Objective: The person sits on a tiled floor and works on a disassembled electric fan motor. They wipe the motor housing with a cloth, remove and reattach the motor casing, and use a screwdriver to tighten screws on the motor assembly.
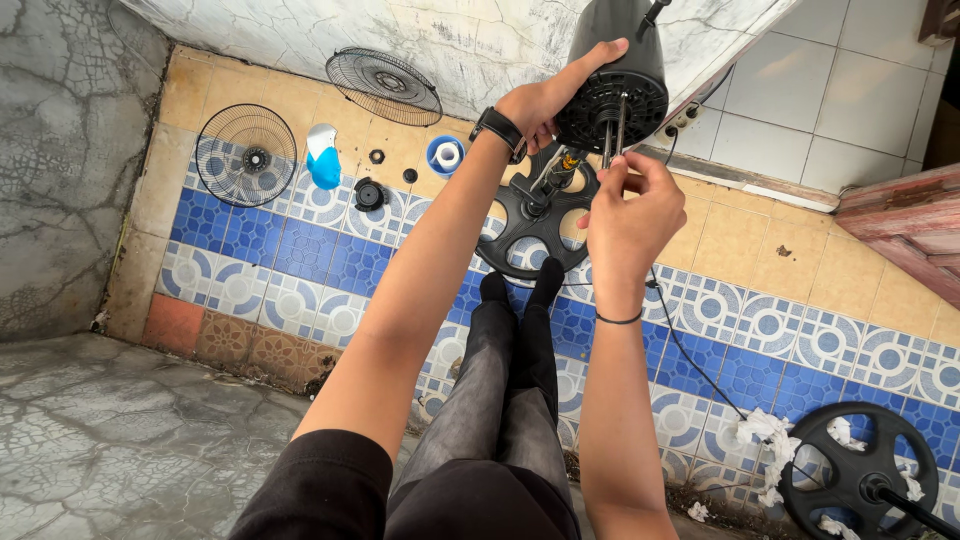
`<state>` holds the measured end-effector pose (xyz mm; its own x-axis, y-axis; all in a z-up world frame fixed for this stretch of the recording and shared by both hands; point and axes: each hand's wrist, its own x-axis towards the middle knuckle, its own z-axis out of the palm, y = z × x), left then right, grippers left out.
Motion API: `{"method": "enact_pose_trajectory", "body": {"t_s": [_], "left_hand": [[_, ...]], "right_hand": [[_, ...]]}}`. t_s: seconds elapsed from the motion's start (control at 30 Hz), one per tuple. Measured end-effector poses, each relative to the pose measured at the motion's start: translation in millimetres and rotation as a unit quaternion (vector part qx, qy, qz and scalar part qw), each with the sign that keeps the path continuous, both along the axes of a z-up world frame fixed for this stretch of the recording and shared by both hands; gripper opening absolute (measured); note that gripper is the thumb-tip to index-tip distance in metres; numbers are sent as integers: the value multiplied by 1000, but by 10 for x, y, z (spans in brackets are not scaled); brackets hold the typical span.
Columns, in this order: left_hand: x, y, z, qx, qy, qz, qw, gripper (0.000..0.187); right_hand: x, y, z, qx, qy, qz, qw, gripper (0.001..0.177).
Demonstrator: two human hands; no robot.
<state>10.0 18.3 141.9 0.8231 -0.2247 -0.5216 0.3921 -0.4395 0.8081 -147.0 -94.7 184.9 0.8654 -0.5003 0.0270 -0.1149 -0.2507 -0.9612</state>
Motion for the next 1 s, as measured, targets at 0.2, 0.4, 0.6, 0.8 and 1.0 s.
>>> {"method": "enact_pose_trajectory", "body": {"t_s": [0.2, 0.4, 0.6, 0.8, 1.0], "left_hand": [[32, 16, 27, 14, 36, -5, 999, 92], [63, 17, -1, 10, 54, -7, 998, 99], [72, 7, -19, 48, 35, 14, 998, 113], [100, -1, -47, 50, 31, 8, 998, 115], [147, -35, -72, 25, 37, -10, 999, 115]], "right_hand": [[86, -19, -137, -258, -141, -28, 955, 24], [105, 55, -9, -100, -8, -29, 995, 15], [144, 59, 61, 4, 83, -43, 996, 14], [147, 83, -74, -135, -42, -67, 988, 21], [215, 103, -166, 176, 75, -44, 981, 23]]}}
